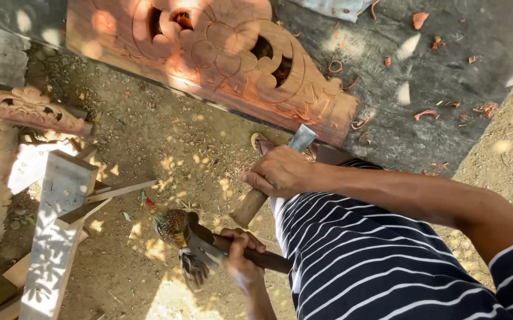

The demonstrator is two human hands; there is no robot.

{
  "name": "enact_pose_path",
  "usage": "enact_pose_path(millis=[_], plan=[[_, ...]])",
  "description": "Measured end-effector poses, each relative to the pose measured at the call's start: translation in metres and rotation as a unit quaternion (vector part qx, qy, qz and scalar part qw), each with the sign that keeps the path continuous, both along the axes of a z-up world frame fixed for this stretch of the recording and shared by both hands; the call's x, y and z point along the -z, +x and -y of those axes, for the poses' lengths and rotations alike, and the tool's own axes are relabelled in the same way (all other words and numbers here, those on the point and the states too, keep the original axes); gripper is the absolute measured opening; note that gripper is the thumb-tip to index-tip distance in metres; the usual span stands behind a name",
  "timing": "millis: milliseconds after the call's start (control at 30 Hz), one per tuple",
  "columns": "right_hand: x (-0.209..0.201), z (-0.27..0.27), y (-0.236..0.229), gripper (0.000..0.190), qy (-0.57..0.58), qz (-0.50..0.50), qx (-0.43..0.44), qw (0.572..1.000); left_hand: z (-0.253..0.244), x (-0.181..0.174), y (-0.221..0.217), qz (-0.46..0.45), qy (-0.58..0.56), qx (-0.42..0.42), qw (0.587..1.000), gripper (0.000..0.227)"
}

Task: Carving intricate patterns into a wood panel using a mallet and a variety of chisels.

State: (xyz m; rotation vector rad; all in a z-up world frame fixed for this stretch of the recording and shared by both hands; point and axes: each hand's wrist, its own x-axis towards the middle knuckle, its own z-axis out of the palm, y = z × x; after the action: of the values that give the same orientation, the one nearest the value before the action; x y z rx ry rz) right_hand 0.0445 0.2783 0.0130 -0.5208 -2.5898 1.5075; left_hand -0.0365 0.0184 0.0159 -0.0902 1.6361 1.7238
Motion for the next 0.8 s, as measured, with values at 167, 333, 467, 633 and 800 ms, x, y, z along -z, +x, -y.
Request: enact_pose_path(millis=[167, 333, 467, 633, 800], plan=[[-0.003, -0.014, 0.003, 0.065, -0.035, 0.039, -0.023, 0.998, -0.010, -0.026, 0.006, -0.018, 0.026, 0.015, 0.999, 0.010], [0.009, -0.015, 0.004, 0.073, -0.032, 0.021, -0.018, 0.999, -0.016, -0.053, 0.009, -0.053, 0.119, 0.024, 0.991, 0.007], [0.011, -0.015, 0.004, 0.078, -0.032, 0.047, -0.023, 0.998, -0.017, -0.036, 0.008, -0.053, 0.050, 0.067, 0.995, 0.009], [0.006, -0.016, -0.002, 0.067, -0.051, 0.032, 0.012, 0.998, 0.007, 0.003, -0.002, -0.025, -0.049, 0.068, 0.996, 0.017], [0.012, -0.019, 0.001, 0.073, 0.006, 0.060, 0.003, 0.998, 0.017, 0.067, 0.021, -0.248, 0.058, 0.017, 0.967, 0.022]])
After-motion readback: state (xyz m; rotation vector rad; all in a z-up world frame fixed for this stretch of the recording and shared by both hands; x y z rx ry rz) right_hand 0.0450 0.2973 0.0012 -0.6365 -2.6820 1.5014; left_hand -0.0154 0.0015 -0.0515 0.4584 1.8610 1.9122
